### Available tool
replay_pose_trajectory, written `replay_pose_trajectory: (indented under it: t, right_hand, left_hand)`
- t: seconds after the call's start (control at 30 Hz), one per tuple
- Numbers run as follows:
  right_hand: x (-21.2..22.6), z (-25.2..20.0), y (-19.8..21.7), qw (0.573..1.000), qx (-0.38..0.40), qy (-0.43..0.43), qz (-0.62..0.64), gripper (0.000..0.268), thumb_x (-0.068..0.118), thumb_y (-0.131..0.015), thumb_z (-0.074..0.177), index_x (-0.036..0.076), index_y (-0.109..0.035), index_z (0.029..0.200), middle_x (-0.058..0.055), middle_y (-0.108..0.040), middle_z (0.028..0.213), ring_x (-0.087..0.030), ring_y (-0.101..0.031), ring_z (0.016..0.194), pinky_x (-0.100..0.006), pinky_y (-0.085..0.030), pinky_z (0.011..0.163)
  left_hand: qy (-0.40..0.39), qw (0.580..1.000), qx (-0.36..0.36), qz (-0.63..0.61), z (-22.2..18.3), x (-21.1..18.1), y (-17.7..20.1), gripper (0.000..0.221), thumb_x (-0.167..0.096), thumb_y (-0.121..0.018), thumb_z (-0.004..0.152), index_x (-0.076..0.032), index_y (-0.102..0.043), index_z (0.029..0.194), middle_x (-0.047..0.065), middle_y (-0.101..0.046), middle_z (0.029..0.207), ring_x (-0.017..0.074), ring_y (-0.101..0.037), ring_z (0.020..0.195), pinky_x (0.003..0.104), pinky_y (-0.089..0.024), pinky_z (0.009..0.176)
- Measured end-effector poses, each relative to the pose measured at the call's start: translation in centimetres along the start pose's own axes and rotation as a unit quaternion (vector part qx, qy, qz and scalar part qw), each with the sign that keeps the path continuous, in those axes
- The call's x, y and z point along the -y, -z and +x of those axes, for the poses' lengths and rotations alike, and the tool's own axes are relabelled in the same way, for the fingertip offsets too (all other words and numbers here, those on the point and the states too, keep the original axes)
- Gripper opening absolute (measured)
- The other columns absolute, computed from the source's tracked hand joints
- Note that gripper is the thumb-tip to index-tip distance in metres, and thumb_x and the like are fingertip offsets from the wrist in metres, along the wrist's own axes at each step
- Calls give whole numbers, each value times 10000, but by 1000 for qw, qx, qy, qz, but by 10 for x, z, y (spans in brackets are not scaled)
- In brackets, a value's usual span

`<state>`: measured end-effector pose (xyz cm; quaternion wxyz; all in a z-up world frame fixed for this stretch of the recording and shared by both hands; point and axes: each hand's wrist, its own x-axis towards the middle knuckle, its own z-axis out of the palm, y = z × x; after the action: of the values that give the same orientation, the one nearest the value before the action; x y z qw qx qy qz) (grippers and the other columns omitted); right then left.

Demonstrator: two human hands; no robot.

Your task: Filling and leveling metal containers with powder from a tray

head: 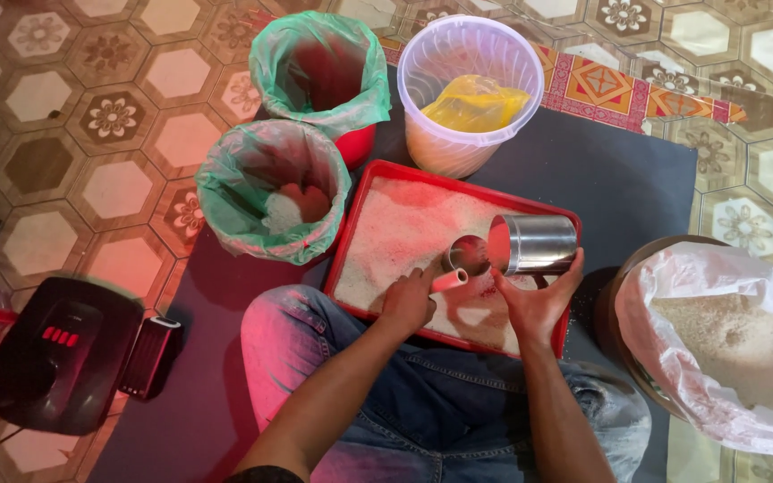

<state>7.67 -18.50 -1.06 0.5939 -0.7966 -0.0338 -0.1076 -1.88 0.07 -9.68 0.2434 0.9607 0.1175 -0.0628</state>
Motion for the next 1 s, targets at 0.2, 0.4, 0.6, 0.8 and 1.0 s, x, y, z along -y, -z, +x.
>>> replay_pose_trajectory:
  t: [0.2, 0.4, 0.6, 0.8, 1.0]
  right_hand:
    - [-4, -1, -2, 1000, -7, 10, 7, 1407, 66, -1064, 496, 20, -199, 1604, -289, -210, 1552, -464, -289, 1427, -531, -495, 1077]
    - [4, -4, -4, 1000, -9, 19, 0, 1390, 42, -1061, 496, -3, -204, 1590, -306, -220, 1533, -478, -300, 1415, -554, -493, 1069]
    - [-8, -2, -5, 999, -5, 34, -12, 1425, 73, -1077, 483, 33, -204, 1608, -283, -219, 1559, -470, -265, 1458, -550, -492, 1071]
    - [-15, -1, -5, 999, -3, 37, -14, 1429, 76, -1074, 485, 77, -210, 1624, -236, -208, 1583, -426, -244, 1482, -544, -487, 1080]
    - [-10, -1, -4, 999, -2, 39, -19, 1417, 81, -1069, 490, 105, -223, 1626, -223, -222, 1584, -434, -234, 1491, -551, -483, 1084]
  left_hand:
    - [44, 995, 13, -85, -2, -4, 21, 429, -174, -633, 807, -95, -496, 1206, 189, -578, 1118, 497, -679, 897, 584, -573, 820]
    - [44, 995, 5, -87, -1, 0, 15, 414, -178, -645, 815, -119, -497, 1197, 168, -570, 1105, 489, -689, 888, 576, -586, 819]
    - [36, 997, 1, -73, -1, 0, 11, 379, -162, -612, 835, -142, -514, 1201, 149, -563, 1084, 469, -695, 878, 557, -590, 815]
    - [30, 997, 29, -67, -6, -6, 23, 405, -146, -604, 842, -133, -536, 1241, 168, -574, 1100, 492, -691, 914, 568, -585, 836]
    - [25, 997, 37, -60, -10, -12, 33, 406, -146, -602, 841, -130, -536, 1242, 170, -577, 1098, 495, -693, 924, 567, -582, 841]
